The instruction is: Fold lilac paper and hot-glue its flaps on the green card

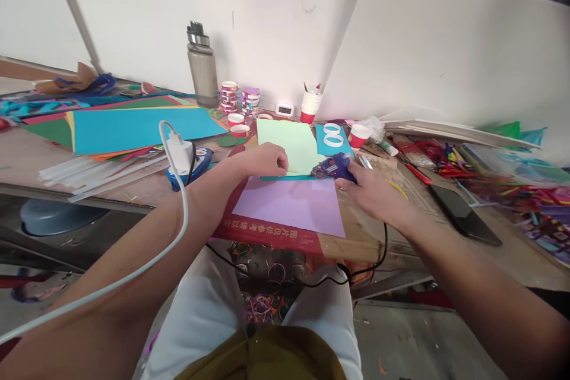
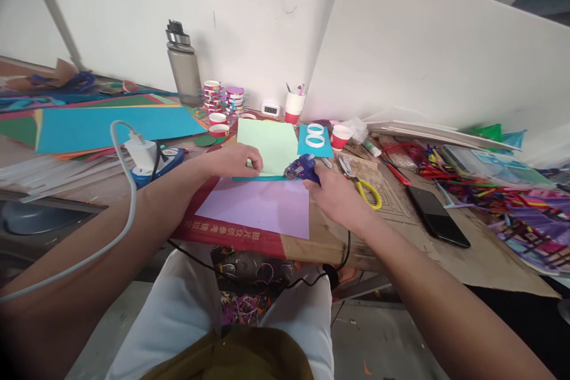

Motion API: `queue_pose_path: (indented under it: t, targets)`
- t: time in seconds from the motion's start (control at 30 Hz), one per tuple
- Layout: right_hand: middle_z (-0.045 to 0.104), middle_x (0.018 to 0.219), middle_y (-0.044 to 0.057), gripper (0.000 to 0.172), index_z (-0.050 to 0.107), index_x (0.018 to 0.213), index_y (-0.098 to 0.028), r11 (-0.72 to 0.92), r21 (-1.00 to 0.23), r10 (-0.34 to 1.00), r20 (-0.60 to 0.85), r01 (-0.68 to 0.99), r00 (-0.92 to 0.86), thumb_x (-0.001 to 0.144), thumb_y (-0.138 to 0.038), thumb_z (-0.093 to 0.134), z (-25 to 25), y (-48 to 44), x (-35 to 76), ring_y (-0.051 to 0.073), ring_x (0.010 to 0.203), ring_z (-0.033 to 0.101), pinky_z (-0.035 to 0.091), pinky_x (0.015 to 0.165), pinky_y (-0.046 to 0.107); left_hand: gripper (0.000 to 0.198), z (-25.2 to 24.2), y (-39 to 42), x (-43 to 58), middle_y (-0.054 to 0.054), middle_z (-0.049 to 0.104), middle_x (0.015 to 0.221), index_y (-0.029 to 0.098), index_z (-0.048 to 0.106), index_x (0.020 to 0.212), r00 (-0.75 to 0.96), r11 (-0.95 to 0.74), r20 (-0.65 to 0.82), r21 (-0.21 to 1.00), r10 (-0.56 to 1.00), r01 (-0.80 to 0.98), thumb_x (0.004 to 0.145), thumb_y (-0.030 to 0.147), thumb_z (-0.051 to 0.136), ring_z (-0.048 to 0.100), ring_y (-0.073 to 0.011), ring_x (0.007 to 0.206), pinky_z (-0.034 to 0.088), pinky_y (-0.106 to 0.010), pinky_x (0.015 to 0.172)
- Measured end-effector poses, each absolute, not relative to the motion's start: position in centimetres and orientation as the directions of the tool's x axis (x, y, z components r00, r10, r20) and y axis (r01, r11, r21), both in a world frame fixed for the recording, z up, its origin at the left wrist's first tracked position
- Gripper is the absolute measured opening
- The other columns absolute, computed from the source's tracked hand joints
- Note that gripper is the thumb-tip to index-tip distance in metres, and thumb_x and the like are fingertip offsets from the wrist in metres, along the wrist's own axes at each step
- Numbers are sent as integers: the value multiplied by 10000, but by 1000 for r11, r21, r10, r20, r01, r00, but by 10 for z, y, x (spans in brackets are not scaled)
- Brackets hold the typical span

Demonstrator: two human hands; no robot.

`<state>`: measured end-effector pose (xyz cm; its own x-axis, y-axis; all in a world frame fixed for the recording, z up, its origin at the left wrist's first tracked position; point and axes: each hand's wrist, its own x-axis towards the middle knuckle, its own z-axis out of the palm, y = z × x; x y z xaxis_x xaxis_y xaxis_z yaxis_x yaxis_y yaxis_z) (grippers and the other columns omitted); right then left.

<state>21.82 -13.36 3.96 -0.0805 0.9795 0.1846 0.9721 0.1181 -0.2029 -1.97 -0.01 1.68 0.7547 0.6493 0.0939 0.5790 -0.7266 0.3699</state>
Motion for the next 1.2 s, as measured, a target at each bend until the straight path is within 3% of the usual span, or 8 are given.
queue_pose_path:
  t: [0.13,0.3,0.5,0.83,1.2]
  targets:
    - [674,976,91,184,565,947,-210,212,-276,970,178,937,-167,926,-331,428,37,-121,217,239,872,613,416,703,309,168,18,3,-26,-22,720,852,179,716,715,726,-670,39,420,687,612,678,276,584,624,-153,733,425,-211,638]
    - [674,1007,121,213,572,1014,-168,279,-282,957,158,918,-243,935,-306,429,33,-111,209,247,919,603,409,740,310,191,21,7,-31,-27,718,830,172,725,727,730,-656,0,438,684,614,696,317,605,622,-147,735,427,-202,652]
    - [673,1023,135,226,568,1038,-146,326,-267,943,161,907,-292,949,-298,427,30,-108,194,253,941,596,393,720,294,258,31,8,-40,-34,693,1037,201,732,873,810,-662,-119,515,574,545,658,305,637,619,-155,892,436,-194,755]
    - [682,1068,128,251,561,1109,-159,351,-282,934,175,893,-311,945,-304,438,26,-107,186,266,993,602,411,750,300,147,30,12,-48,-5,708,754,211,739,742,721,-632,-74,426,689,648,652,288,652,598,-135,681,403,-206,629]
    - [682,1073,125,247,537,1123,-166,395,-252,917,161,884,-364,952,-307,429,28,-101,165,263,984,619,419,754,306,120,31,12,-47,3,658,724,202,713,686,734,-660,-79,382,674,647,630,289,652,560,-151,711,403,-212,664]
